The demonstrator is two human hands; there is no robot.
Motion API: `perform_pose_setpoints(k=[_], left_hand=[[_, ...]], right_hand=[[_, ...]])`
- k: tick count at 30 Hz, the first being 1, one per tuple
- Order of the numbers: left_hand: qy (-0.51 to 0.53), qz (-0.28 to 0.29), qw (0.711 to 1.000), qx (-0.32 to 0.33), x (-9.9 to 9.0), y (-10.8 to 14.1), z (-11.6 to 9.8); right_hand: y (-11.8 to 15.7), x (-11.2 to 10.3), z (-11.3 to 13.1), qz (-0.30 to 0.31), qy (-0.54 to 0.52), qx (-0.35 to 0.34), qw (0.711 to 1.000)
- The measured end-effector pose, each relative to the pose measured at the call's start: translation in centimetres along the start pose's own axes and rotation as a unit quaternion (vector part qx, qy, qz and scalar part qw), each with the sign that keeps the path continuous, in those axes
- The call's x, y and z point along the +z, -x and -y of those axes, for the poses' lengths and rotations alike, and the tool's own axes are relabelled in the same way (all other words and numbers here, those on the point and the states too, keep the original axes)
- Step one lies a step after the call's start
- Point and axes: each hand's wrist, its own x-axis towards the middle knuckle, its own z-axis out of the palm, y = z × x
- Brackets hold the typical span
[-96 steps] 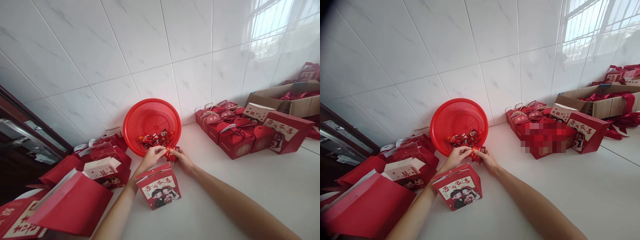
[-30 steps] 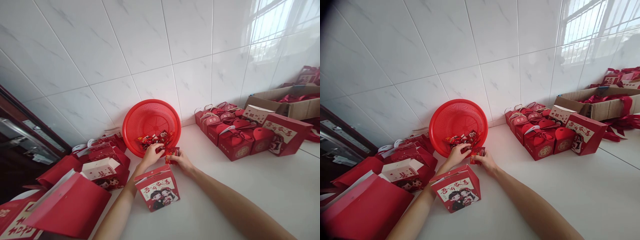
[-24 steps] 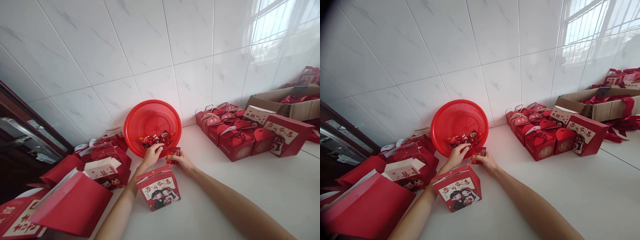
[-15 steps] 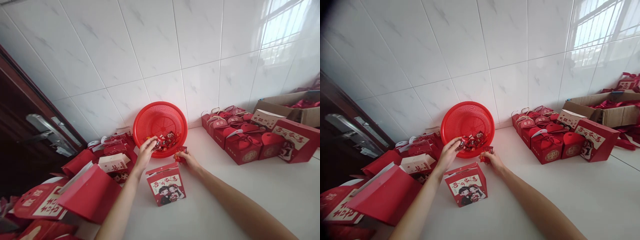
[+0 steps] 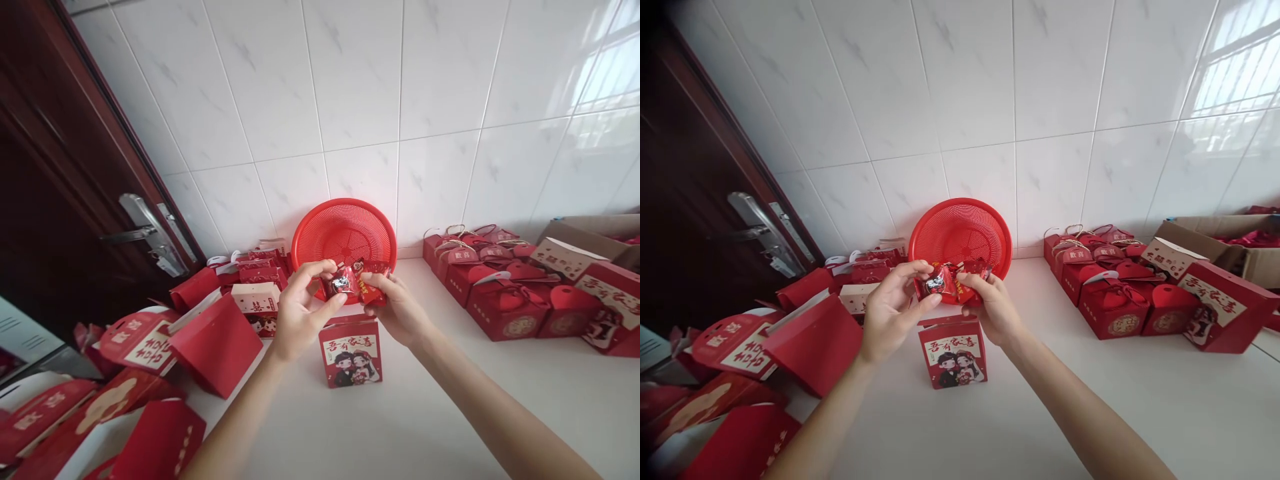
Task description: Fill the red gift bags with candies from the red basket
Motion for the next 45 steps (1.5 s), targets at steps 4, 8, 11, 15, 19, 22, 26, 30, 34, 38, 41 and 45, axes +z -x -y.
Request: perform_pose_setpoints(k=[4, 8, 11, 15, 19, 22, 26, 30, 34, 38, 41, 45], left_hand=[[-0.004, 0.003, 1.000, -0.004, 0.7, 0.6, -0.9], [0.043, 0.015, 0.998, -0.052, 1.0, 0.7, -1.5], [0.094, 0.037, 0.987, -0.123, 0.8, 0.5, -1.5], [0.120, 0.037, 0.971, -0.202, 0.4, 0.3, -1.0], [0.147, 0.026, 0.968, -0.201, 0.1, 0.3, -0.6], [0.166, 0.019, 0.964, -0.207, 0.1, 0.2, -0.5], [0.112, 0.058, 0.975, -0.183, -0.4, -0.1, -0.7], [-0.061, 0.180, 0.974, -0.123, -2.2, -0.6, -1.6], [-0.191, 0.404, 0.883, -0.142, -4.1, -0.8, -2.0], [-0.220, 0.415, 0.871, -0.145, -4.3, -0.9, -1.1], [-0.151, 0.386, 0.897, -0.155, -3.6, -0.9, -0.2], [-0.082, 0.349, 0.910, -0.208, -3.0, -0.8, 0.4]], right_hand=[[1.1, 0.8, 0.0, 0.039, 0.029, -0.017, 0.999], [1.1, 0.5, 0.2, 0.055, 0.065, -0.042, 0.995], [1.0, 0.0, 0.5, 0.066, 0.090, -0.083, 0.990], [0.8, -0.7, 0.7, 0.091, 0.138, -0.145, 0.976], [0.6, -1.2, 0.9, 0.111, 0.158, -0.156, 0.969], [0.5, -1.4, 1.1, 0.105, 0.169, -0.152, 0.968], [0.2, -1.9, 1.7, 0.090, 0.187, -0.169, 0.963], [0.1, -2.8, 2.8, 0.066, 0.200, -0.208, 0.955], [0.3, -3.5, 3.9, 0.064, 0.244, -0.215, 0.944], [0.7, -3.6, 4.4, 0.081, 0.289, -0.215, 0.929], [1.0, -3.4, 4.4, 0.104, 0.302, -0.204, 0.926], [1.4, -3.1, 4.5, 0.148, 0.353, -0.175, 0.907]])
